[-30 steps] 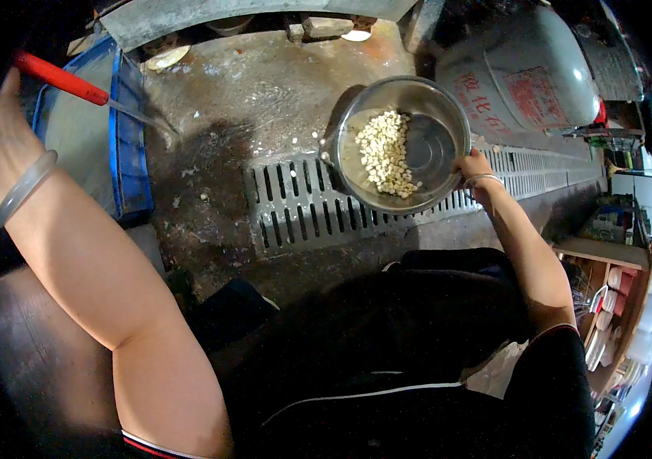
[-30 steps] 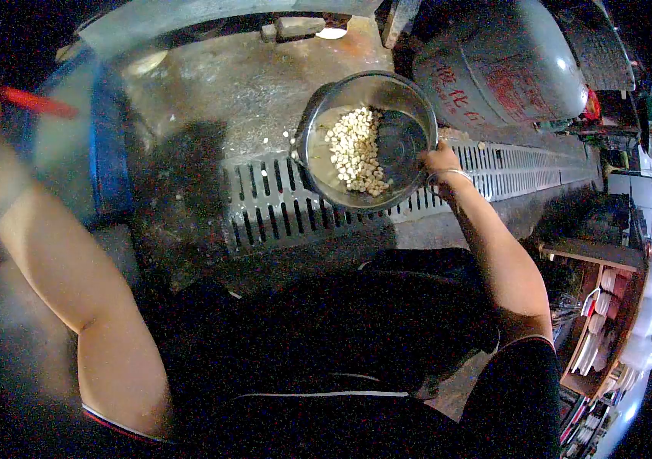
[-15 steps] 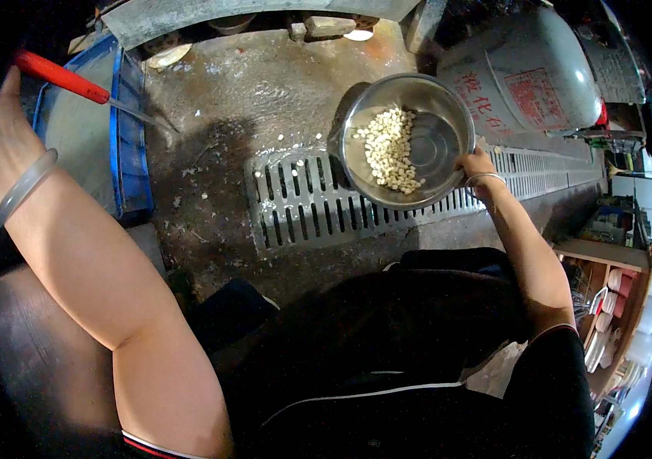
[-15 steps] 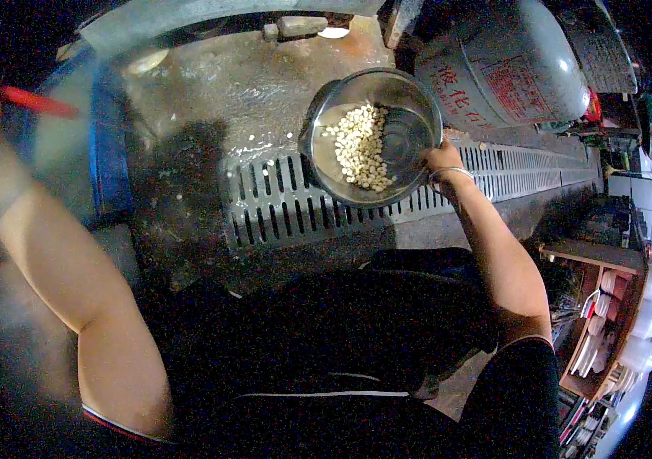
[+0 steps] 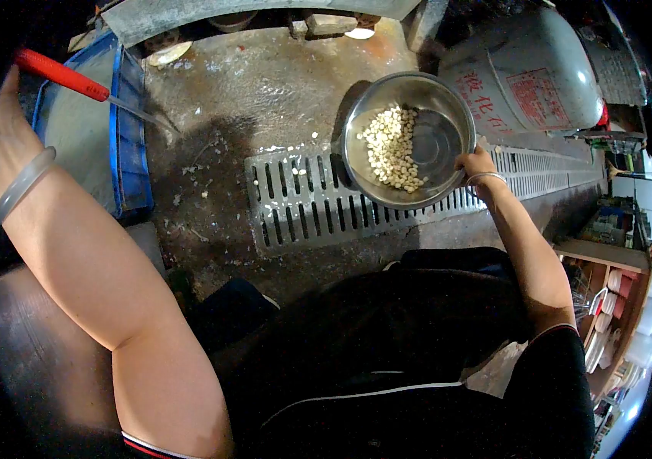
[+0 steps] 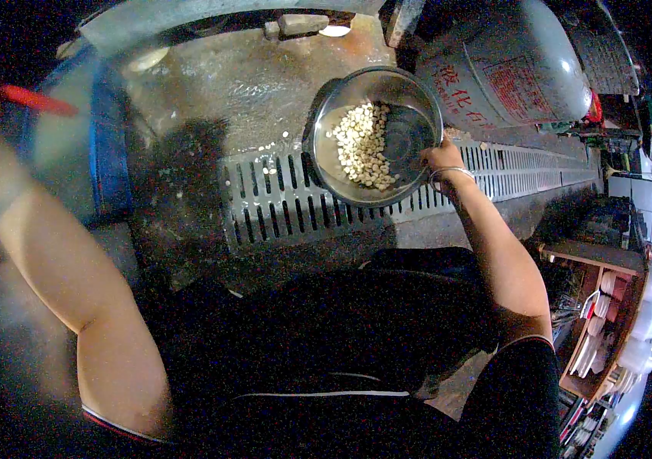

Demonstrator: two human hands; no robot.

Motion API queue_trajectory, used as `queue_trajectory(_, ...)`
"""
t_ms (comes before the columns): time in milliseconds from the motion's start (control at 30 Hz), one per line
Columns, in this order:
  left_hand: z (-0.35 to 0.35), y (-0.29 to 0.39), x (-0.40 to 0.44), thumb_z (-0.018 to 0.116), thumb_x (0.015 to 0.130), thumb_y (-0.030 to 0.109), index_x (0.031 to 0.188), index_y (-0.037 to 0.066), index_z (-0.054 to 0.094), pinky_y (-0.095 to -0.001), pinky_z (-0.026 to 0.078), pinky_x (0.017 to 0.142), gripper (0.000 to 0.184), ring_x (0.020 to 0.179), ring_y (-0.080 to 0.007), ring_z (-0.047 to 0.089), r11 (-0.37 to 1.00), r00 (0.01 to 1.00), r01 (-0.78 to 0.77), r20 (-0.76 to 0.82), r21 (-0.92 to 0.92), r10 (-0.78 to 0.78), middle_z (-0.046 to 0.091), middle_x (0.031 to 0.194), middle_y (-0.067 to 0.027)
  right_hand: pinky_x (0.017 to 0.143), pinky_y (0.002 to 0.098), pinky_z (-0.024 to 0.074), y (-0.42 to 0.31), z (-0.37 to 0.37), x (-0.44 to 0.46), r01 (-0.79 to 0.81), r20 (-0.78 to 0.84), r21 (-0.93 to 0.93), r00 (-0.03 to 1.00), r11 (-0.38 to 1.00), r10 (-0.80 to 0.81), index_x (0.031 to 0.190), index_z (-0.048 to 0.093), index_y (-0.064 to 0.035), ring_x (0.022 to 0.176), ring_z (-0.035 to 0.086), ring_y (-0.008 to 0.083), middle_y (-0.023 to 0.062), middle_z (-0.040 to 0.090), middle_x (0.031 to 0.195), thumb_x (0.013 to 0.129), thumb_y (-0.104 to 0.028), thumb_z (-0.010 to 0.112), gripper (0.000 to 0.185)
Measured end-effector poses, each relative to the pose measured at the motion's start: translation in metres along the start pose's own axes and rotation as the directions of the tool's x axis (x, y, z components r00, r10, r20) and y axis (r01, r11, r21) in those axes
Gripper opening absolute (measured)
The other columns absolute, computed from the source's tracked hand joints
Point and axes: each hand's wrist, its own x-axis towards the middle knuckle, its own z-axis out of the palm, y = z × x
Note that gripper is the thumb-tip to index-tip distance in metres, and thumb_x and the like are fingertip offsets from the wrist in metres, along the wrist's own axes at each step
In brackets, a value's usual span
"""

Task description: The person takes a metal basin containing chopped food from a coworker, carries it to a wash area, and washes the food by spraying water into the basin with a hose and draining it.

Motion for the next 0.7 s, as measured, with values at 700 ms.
queue_trajectory(700,0.007,0.005,-0.004,0.036,0.08,0.019,0.063,0.011,0.03,-0.0234,0.018,0.035,0.019,0.039,-0.0099,0.02,1.0,0.998,0.014,-0.057,0.008,-0.014,0.022,0.052,0.002,0.038,0.0298,0.0426,0.008,0.0,0.006,0.116,-0.021,-0.097,0.993,0.988,-0.119,0.094,0.048,-0.001,0.044,0.052,0.0194,0.0092,0.052,0.062,0.063,-0.001,0.047,0.03)
